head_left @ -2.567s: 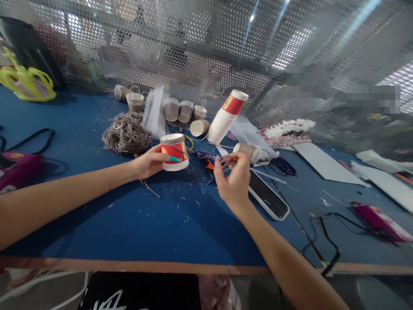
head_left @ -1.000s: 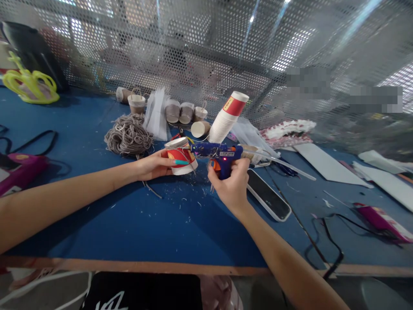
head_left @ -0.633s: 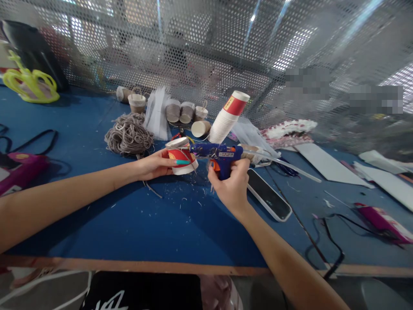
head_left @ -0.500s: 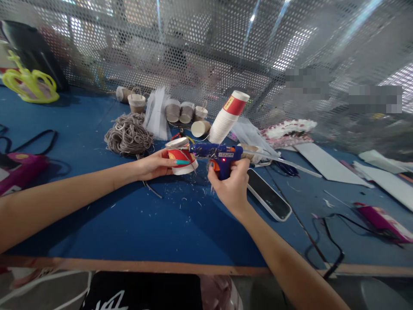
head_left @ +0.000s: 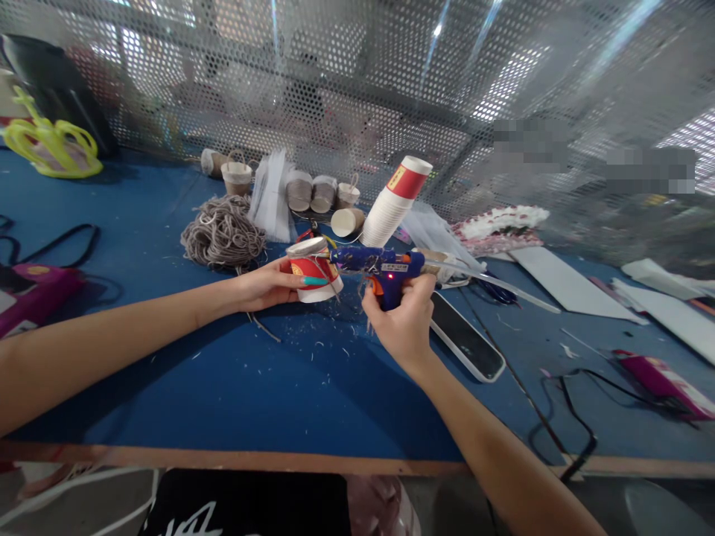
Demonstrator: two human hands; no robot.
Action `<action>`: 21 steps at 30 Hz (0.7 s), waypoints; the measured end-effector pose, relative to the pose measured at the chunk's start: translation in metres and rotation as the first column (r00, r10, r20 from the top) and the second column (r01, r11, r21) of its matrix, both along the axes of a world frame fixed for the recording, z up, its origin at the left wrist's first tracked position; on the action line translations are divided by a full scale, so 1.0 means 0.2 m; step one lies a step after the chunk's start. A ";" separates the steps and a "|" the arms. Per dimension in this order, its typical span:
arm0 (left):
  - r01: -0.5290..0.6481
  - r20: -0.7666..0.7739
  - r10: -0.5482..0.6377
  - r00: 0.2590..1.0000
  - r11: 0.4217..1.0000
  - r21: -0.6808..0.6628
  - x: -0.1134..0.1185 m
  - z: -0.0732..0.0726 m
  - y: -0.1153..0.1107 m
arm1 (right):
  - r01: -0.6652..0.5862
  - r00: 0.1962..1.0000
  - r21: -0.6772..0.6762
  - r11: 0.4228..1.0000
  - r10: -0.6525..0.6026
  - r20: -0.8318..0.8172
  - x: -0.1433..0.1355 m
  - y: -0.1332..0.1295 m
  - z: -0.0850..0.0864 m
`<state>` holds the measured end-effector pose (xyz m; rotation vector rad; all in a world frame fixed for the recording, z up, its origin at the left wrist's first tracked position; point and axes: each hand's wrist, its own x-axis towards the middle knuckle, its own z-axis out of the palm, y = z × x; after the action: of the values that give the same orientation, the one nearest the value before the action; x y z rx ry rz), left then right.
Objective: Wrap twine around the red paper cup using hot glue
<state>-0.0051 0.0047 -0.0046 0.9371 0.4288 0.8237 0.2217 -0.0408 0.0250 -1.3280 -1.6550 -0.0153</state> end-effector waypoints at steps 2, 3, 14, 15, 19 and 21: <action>0.005 0.007 -0.005 1.000 1.000 0.006 0.00 -0.01 0.01 | -0.001 1.000 0.015 1.000 0.001 0.005 0.00 0.00 0.00; 0.009 0.011 -0.009 1.000 1.000 0.011 -0.01 -0.02 0.01 | -0.003 1.000 0.022 1.000 0.003 0.005 0.00 0.01 0.00; 0.053 0.044 -0.054 0.998 0.998 0.027 -0.01 -0.04 0.03 | 0.006 1.000 0.024 1.000 -0.005 -0.019 0.02 0.02 -0.01; 0.056 0.048 -0.057 0.997 0.998 0.029 -0.01 -0.04 0.03 | 0.009 1.000 0.025 1.000 -0.008 -0.021 0.02 0.02 -0.02; 0.050 0.045 -0.051 0.998 0.999 0.023 -0.02 -0.03 0.03 | 0.020 1.000 0.025 0.999 -0.019 -0.024 0.02 0.02 -0.02; 0.042 0.042 -0.042 0.998 0.999 0.010 -0.02 -0.03 0.03 | 0.024 1.000 0.029 0.999 -0.023 -0.020 0.02 0.02 -0.01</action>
<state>-0.0084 0.0101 -0.0112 0.9328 0.3674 0.8068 0.2261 -0.0367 0.0226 -1.3214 -1.6167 -0.0402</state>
